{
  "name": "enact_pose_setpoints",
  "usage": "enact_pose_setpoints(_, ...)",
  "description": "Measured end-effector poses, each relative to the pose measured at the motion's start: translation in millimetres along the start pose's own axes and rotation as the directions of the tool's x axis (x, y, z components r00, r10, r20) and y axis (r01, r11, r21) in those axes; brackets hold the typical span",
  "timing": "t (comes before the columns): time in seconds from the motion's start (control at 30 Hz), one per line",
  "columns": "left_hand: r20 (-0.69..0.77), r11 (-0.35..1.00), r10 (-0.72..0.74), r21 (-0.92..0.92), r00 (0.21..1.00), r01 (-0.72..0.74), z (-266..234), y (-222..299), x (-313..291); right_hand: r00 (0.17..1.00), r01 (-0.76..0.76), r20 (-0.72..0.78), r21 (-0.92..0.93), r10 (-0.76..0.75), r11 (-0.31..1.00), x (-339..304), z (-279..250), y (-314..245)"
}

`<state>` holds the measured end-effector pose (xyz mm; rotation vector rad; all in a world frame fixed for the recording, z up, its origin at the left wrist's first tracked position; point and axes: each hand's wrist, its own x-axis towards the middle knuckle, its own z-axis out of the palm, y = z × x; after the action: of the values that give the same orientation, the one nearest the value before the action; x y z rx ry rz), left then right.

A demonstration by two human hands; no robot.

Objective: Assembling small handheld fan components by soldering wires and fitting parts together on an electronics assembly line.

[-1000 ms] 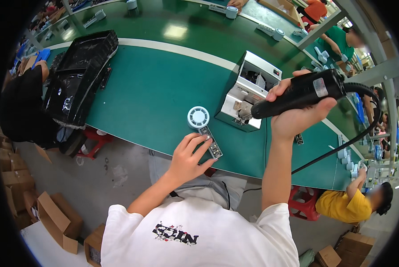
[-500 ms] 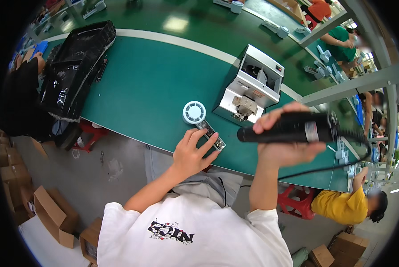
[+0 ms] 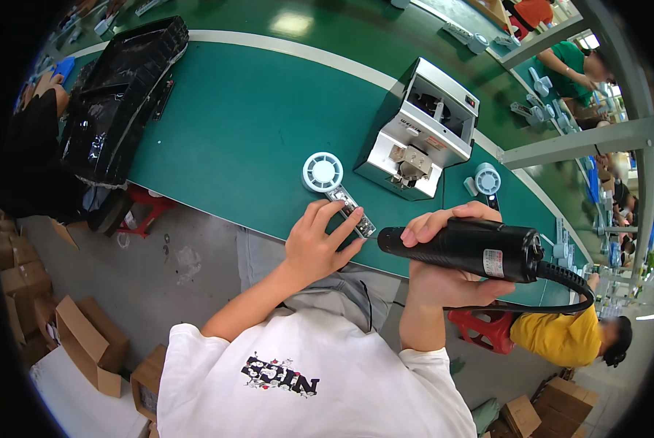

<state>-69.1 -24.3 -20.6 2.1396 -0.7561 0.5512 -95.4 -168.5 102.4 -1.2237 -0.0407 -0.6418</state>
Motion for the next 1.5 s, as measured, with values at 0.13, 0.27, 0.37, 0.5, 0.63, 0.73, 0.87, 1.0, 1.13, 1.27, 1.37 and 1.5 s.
enact_pose_setpoints(0.13, 0.013, 1.0, -0.004, 0.004, 1.0, 0.004, 0.0, -0.6, -1.2, 0.999, 0.031, 0.028, -0.032, -0.03, 0.999, -2.0, -0.8, 4.0)
enact_pose_setpoints(0.27, 0.017, 1.0, -0.007, -0.002, 1.0, 0.007, 0.9, -0.9, -1.0, 0.999, 0.042, 0.025, -0.093, -0.04, 0.995, -4.7, 4.2, 5.5)
enact_pose_setpoints(0.37, 0.022, 1.0, 0.011, 0.003, 1.0, -0.011, -0.2, -2.1, -0.1, 0.997, 0.04, 0.064, -0.105, -0.033, 0.994, -7.6, 5.9, 6.8)
enact_pose_setpoints(0.5, 0.023, 0.999, 0.031, 0.02, 0.999, -0.032, -0.4, -3.8, -1.1, 0.998, 0.022, 0.062, -0.126, -0.015, 0.992, -9.0, 8.8, 8.4)
enact_pose_setpoints(0.63, 0.027, 0.999, 0.03, 0.013, 0.999, -0.03, -1.1, -2.6, 0.0, 0.992, 0.084, 0.099, -0.053, -0.078, 0.995, -11.3, 4.2, 11.4)
enact_pose_setpoints(0.73, 0.016, 1.0, 0.028, 0.007, 0.999, -0.028, -0.7, -3.1, -0.8, 0.97, 0.091, 0.23, -0.025, -0.083, 0.996, -9.6, -3.3, 12.3)
enact_pose_setpoints(0.87, 0.02, 1.0, 0.022, -0.001, 1.0, -0.022, -2.6, -1.2, 0.3, 0.969, -0.01, 0.246, 0.053, -0.003, 0.999, 25.0, -4.8, -3.4)
enact_pose_setpoints(1.0, 0.009, 1.0, 0.005, -0.003, 1.0, -0.005, -1.4, 1.2, 1.3, 0.993, 0.089, 0.065, 0.167, -0.101, 0.982, 87.4, -7.5, -18.3)
enact_pose_setpoints(1.13, -0.011, 1.0, 0.019, 0.016, 1.0, -0.019, -2.9, 2.5, 1.5, 0.993, 0.088, -0.066, -0.167, -0.1, 0.982, 115.6, 6.6, -0.8)
enact_pose_setpoints(1.27, -0.036, 1.0, 0.013, -0.01, 0.999, -0.013, -2.2, 2.7, 0.9, 0.998, 0.043, -0.04, -0.181, -0.051, 0.983, 114.7, 6.9, 6.4)
enact_pose_setpoints(1.37, -0.055, 0.999, -0.007, -0.031, 0.998, 0.005, -1.7, 3.2, 1.7, 0.999, -0.053, -0.009, -0.071, 0.052, 0.996, 100.1, 2.8, 2.4)
enact_pose_setpoints(1.5, -0.06, 0.999, -0.005, -0.032, 0.998, 0.003, 0.9, 0.1, -0.2, 0.999, -0.05, 0.016, 0.136, 0.048, 0.989, 57.0, -11.8, 5.2)
